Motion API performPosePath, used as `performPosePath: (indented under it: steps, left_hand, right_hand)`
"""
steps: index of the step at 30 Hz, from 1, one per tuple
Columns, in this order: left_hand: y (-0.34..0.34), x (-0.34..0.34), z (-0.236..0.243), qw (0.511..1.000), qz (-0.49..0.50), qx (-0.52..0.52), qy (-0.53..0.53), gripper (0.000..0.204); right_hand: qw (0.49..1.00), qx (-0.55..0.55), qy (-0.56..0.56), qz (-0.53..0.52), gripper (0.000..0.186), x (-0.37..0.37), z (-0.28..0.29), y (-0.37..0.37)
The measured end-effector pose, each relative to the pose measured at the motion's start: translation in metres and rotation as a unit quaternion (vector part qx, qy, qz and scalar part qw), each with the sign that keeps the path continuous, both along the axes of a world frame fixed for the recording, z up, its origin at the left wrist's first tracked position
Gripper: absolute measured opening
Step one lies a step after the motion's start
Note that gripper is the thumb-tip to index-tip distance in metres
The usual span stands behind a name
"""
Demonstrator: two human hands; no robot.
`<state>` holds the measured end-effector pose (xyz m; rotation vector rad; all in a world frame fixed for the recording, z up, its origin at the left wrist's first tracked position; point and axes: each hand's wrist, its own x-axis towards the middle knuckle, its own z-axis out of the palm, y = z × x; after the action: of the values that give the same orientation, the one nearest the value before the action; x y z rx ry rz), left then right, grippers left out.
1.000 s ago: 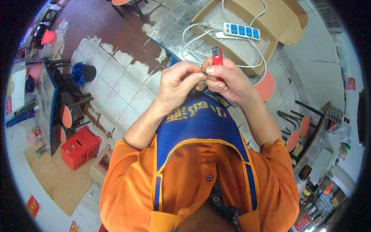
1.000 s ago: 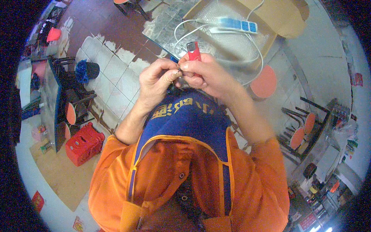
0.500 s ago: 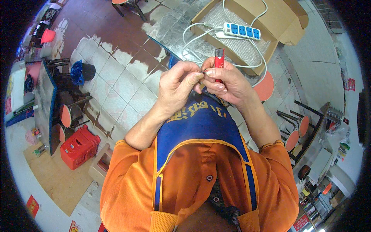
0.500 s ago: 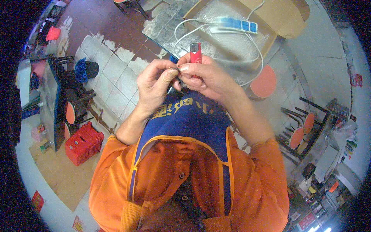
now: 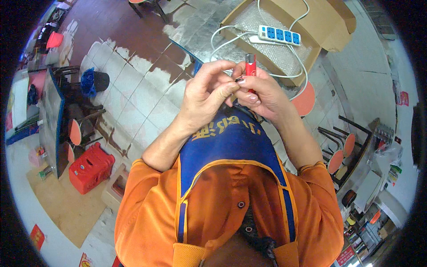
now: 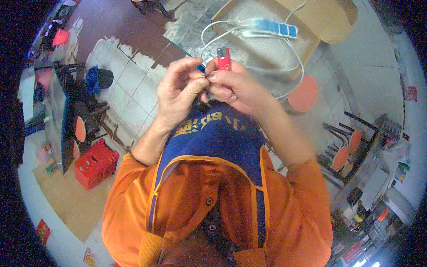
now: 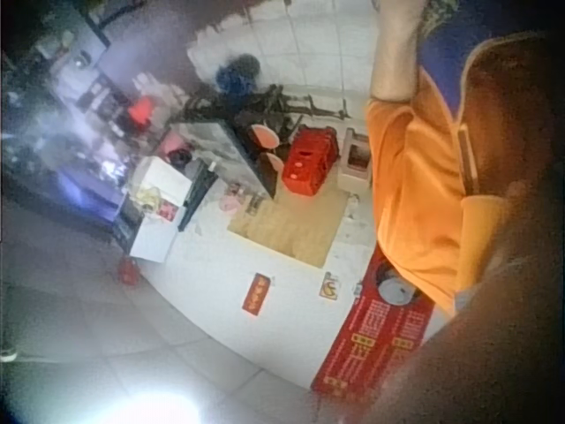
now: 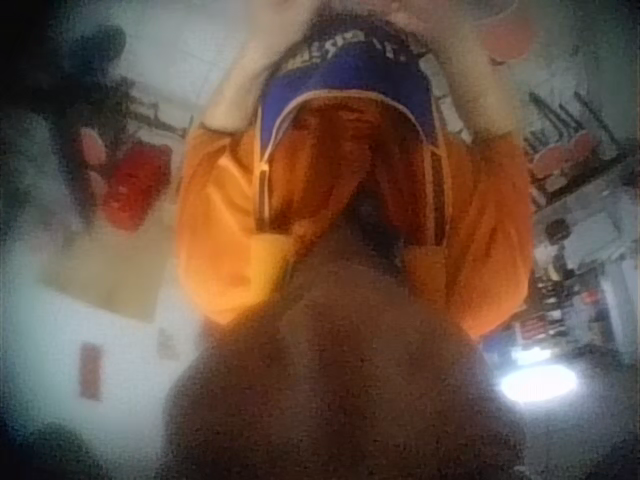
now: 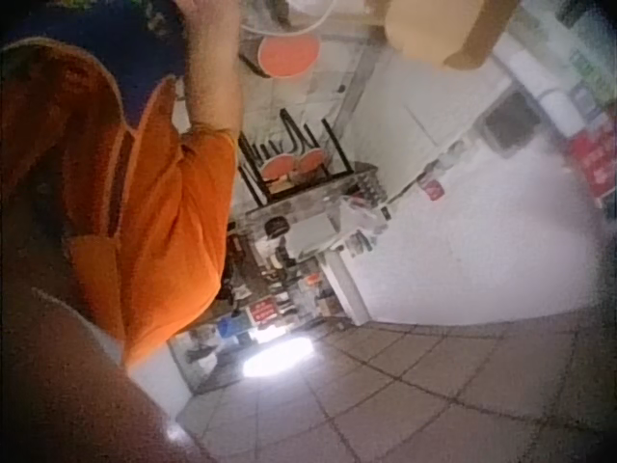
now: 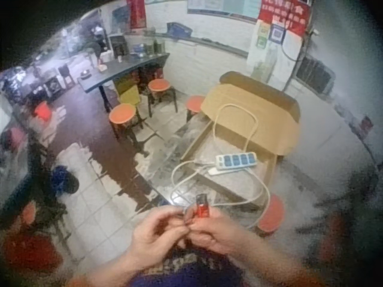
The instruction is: The person uses a red lighter to heat and seal the exposed ends of a white electrical cord. They repeatedly apply the flame to the wire tips and then test the cord by plugging it into a power strip.
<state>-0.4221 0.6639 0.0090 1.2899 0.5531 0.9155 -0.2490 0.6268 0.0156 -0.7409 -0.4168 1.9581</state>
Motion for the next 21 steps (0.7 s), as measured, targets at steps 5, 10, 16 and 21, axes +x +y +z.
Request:
performPosePath:
  steps: [5, 10, 16, 21]
  left_hand:
    - [0.0006, 0.0003, -0.0061, 0.998, 0.001, -0.039, -0.049, 0.023]
    - [0.0021, -0.0007, -0.0047, 0.997, -0.008, -0.059, -0.054, 0.017]
    - [0.0004, -0.0007, -0.0071, 0.995, -0.015, -0.079, -0.064, 0.014]
    - [-0.0013, -0.0001, -0.0058, 0.994, -0.017, -0.087, -0.062, 0.014]
  right_hand:
    - [0.998, 0.037, -0.04, -0.031, 0.014, -0.0005, 0.0081, -0.0022]
    - [0.998, 0.029, -0.032, -0.039, 0.013, -0.0044, 0.0073, -0.0032]
    - [0.999, 0.024, -0.006, -0.04, 0.013, -0.0044, 0.0028, -0.0049]
    - [0.998, 0.029, -0.035, -0.043, 0.013, -0.0062, 0.0028, -0.0062]
